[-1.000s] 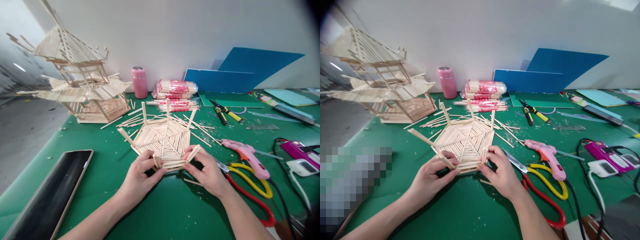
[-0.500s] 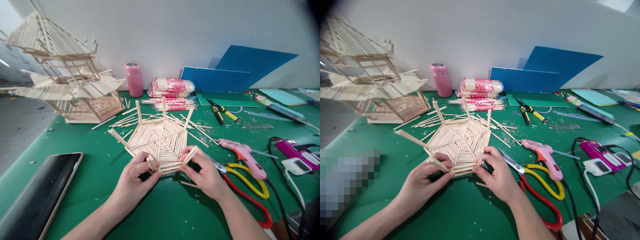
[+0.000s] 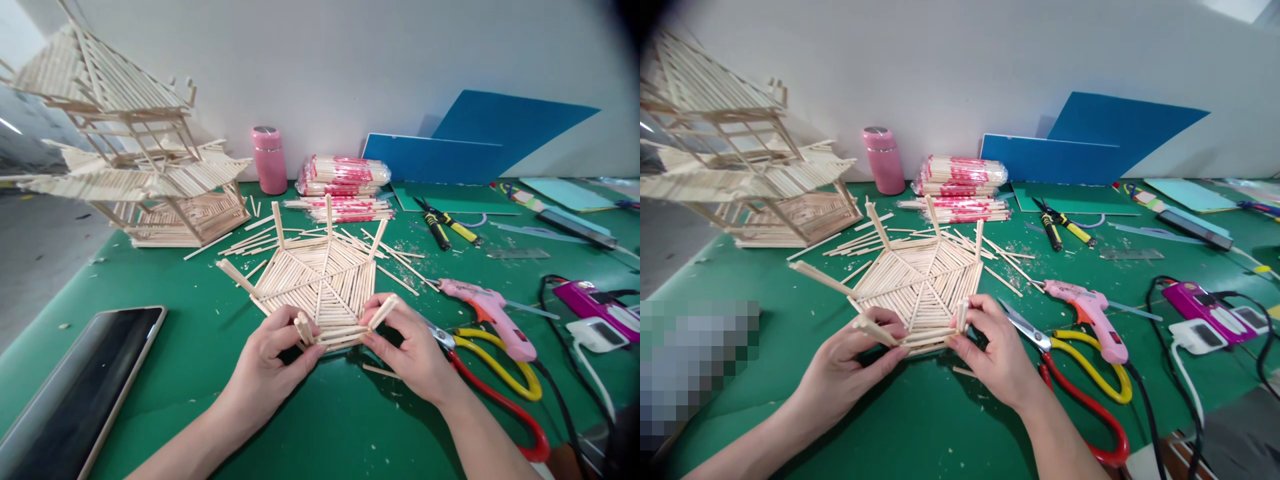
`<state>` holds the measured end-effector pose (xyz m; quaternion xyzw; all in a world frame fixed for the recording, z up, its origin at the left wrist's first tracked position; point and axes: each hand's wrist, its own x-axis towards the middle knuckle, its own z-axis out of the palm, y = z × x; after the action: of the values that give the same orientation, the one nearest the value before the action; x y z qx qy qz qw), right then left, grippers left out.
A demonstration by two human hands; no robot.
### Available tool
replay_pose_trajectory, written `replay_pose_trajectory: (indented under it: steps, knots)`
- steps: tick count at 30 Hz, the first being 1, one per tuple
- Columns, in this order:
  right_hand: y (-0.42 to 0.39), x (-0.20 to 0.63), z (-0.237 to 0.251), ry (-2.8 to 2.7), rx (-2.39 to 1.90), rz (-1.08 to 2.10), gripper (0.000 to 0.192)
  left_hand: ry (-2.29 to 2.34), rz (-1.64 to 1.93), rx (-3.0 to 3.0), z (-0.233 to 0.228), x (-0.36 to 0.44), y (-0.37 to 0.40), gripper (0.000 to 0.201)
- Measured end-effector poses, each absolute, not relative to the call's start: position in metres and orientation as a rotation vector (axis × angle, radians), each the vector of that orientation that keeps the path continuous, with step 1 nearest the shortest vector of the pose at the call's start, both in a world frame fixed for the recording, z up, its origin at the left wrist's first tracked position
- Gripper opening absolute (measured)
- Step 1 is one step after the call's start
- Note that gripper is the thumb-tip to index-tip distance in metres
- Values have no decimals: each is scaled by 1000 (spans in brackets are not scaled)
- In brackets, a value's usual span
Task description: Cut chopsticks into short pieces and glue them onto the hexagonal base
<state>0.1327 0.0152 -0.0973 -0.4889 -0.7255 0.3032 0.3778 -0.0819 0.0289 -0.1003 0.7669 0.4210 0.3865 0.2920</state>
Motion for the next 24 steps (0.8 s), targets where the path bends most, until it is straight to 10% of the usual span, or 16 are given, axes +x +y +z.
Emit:
replay_pose_trajectory:
  steps: [24]
  knots:
    - [14, 135, -98, -1858, -1263, 783, 20, 1130, 1038, 2052, -105, -84, 28, 6]
